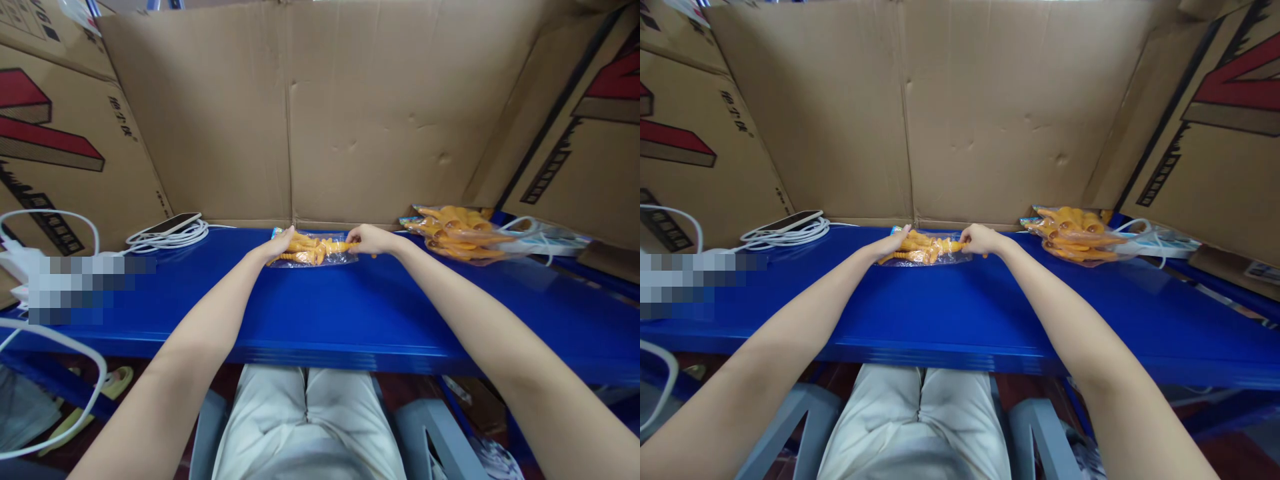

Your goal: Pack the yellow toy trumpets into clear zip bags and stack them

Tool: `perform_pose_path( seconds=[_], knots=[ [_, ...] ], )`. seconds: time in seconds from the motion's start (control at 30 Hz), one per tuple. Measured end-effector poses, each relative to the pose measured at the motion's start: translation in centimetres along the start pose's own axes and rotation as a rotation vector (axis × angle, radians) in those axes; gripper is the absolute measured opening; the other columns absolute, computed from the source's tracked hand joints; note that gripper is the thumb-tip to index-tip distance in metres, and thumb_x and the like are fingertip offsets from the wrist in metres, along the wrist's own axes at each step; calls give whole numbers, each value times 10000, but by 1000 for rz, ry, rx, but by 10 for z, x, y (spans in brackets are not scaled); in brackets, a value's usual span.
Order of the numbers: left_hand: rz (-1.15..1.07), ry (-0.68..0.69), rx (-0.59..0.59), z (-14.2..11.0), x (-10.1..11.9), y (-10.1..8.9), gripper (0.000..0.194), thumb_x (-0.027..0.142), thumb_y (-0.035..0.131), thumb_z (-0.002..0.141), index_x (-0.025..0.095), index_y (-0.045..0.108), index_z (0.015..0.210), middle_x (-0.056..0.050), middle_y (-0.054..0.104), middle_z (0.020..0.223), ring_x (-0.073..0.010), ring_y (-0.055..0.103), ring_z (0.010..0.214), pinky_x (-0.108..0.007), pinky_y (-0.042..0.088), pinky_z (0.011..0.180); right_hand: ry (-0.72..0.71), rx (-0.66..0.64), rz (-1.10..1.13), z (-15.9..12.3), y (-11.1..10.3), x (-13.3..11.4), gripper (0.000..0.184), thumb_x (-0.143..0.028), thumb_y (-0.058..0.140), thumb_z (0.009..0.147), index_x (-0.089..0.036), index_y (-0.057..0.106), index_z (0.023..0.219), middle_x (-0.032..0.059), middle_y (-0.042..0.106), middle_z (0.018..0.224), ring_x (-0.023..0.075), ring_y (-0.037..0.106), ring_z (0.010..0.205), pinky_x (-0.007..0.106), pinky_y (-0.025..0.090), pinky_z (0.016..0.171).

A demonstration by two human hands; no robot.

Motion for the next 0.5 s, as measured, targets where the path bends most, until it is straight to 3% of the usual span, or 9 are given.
perform_pose_path(
  seconds=[0.07, 0.23, 0.37, 0.5],
  knots=[
    [-155, -48, -73, -7, 5, 2, 790, 505, -93, 935, 215, 506, 1361, -5, 549, 1358, -212, 425, 1334, -375, 351, 1089, -22, 3, 161, 2, 0, 4, 142, -141, 670, 696, -141, 693, 836, 0, 639, 675, 88, 523, 529, 213, 416, 545],
    [-410, -98, -37, -15, 10, -2, 736, 598, 70, 939, 174, 501, 1360, -66, 627, 1273, -244, 468, 1300, -357, 367, 1074, -66, 1, 503, 8, 8, 11, 82, -147, 700, 680, -138, 702, 761, -8, 631, 636, 77, 527, 566, 182, 421, 535],
    [-550, -97, -54, -13, 7, 0, 700, 638, 187, 925, 181, 537, 1323, -95, 636, 1258, -238, 564, 1201, -316, 411, 1025, -72, 21, 611, 11, 23, 1, 74, -172, 737, 653, -143, 702, 712, -23, 609, 596, 67, 478, 512, 180, 408, 474],
    [-632, -127, -31, -10, 5, -2, 674, 634, 207, 924, 195, 548, 1307, -103, 621, 1281, -233, 589, 1164, -304, 448, 972, -29, 87, 914, 12, 33, -5, 110, -82, 701, 673, -145, 690, 763, 18, 675, 740, 81, 566, 607, 186, 489, 570]
  ],
)
Point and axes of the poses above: each hand's wrist, its own z-axis towards the middle knuckle, its own y-axis out of the palm, x = y × z, the point moved 5 cm from there along z, towards the middle knuckle
